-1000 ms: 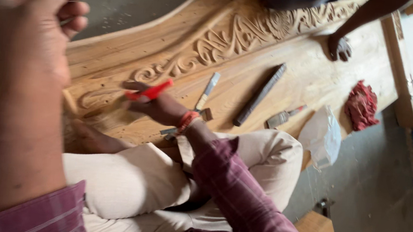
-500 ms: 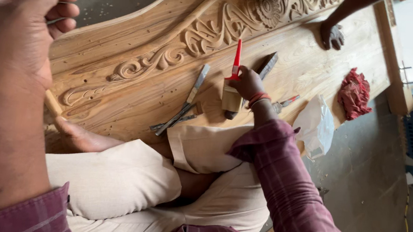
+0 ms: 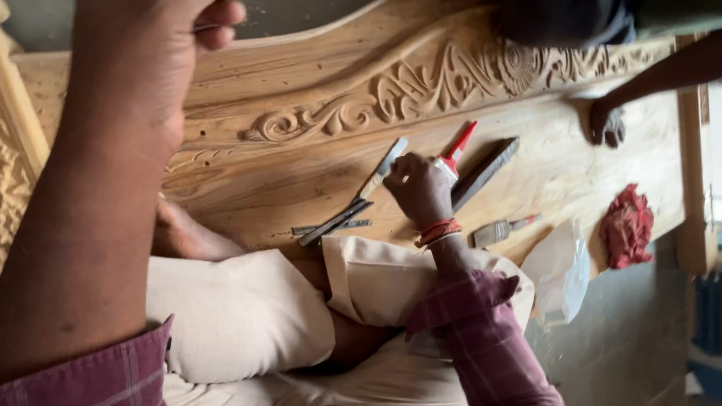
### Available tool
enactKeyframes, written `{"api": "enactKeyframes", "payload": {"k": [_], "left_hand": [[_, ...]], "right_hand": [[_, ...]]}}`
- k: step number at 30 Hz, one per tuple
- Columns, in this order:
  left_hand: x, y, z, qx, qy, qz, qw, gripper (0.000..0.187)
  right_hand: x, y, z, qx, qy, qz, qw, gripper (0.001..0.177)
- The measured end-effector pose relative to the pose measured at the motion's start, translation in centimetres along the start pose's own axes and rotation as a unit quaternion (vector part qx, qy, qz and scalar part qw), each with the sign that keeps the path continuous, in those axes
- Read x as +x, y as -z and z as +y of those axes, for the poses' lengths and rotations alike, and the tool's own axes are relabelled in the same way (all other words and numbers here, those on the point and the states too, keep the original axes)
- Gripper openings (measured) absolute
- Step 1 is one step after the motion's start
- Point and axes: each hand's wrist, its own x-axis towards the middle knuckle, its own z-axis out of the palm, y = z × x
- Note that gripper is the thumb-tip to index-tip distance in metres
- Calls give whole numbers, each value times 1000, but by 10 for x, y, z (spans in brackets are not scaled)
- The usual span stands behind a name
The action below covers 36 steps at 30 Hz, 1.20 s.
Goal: The person is carving intricate floral patterns into a large wooden board using a chisel and a wooden mallet. They are sitting cross-legged on the floor, striking the chisel to remove wood shavings and refine the design. The person occasionally uses a brush to clear away debris from the carved areas.
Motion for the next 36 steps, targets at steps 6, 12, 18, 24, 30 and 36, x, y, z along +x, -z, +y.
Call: {"api": "enactKeyframes", "payload": {"k": [6, 12, 18, 24, 30, 36], "left_hand": [[-3, 1, 0, 21, -18, -3, 1000, 14], [2, 10, -9, 7, -43, -16, 999, 12], [9, 7, -18, -44, -44, -30, 998, 12], [7, 4, -20, 1, -13, -10, 1000, 14], [6, 1, -17, 43, -17, -14, 999, 13], [1, 4, -16, 43, -44, -39, 997, 16]], "right_hand": [[31, -13, -92, 235, 119, -15, 965, 22], [49, -26, -135, -44, 313, 101, 943, 8], [55, -25, -124, -69, 370, 99, 921, 9], [55, -24, -129, -85, 406, 86, 906, 10], [60, -22, -132, -226, 396, 32, 889, 14], [54, -49, -137, -233, 441, 142, 855, 22]]}}
